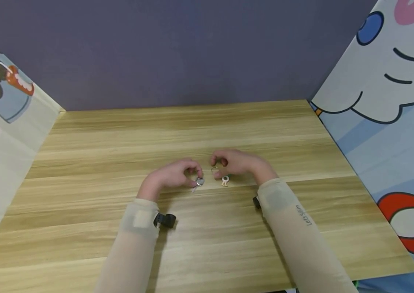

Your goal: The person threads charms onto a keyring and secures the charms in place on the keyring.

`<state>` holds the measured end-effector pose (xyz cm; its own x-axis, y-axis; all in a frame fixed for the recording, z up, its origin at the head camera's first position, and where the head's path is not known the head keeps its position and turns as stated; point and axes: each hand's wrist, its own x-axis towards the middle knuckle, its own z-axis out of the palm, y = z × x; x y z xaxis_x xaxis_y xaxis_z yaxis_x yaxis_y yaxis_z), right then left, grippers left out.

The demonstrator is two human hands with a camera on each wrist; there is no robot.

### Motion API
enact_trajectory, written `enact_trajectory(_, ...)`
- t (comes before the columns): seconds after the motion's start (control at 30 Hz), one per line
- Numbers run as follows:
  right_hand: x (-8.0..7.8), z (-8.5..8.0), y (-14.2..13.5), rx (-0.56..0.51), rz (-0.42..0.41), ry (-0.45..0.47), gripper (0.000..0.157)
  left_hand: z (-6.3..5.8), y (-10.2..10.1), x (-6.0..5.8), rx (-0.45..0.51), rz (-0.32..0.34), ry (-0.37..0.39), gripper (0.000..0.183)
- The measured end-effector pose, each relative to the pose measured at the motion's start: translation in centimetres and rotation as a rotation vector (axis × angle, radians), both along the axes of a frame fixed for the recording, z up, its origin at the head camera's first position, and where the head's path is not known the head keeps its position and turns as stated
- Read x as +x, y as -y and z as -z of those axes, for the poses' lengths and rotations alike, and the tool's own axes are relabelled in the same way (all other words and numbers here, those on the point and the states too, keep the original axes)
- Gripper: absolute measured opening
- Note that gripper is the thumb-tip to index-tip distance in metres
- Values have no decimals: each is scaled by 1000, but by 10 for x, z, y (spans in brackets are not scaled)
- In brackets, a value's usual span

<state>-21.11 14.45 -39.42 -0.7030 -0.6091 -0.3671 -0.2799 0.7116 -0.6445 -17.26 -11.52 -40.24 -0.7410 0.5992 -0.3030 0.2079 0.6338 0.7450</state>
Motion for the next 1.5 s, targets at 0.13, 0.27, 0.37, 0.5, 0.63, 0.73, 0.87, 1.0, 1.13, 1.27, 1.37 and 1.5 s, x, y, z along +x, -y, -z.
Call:
enact_trajectory(0.13,-4,4,-13,-43,-44,44,42,0,-2,-1,-1,-1,3,20)
enact_trajectory(0.27,-10,7,-25,-108,-58,124,46,0,-3,-1,7,10,-7,19)
enact_trajectory(0.37,-14,11,-31,-160,-59,183,47,1,-4,-1,10,29,-23,19)
enact_trajectory(0.5,-16,12,-33,-170,-81,192,48,2,-3,-2,5,46,-33,21)
enact_trajectory(0.63,-17,8,-31,-145,-87,207,44,2,-3,-2,9,37,-25,21)
enact_trajectory(0.73,-20,7,-30,-139,-71,239,41,1,-4,-1,5,33,-30,21)
enact_trajectory(0.87,-20,8,-29,-125,-65,224,40,2,-6,-1,-11,37,-47,21)
enact_trajectory(1.0,-17,10,-25,-77,-110,107,41,3,-7,-2,-33,32,-51,19)
enact_trajectory(1.13,-15,10,-22,-16,-206,-68,45,4,-7,-1,-56,21,-52,15)
enact_trajectory(1.27,-13,11,-21,-11,-220,-114,46,4,-7,-1,-61,19,-53,12)
enact_trajectory(1.37,-12,13,-22,-34,-199,-107,42,5,-8,-2,-59,29,-55,10)
enact_trajectory(1.5,-12,16,-25,-68,-161,-96,36,4,-8,-2,-58,44,-60,9)
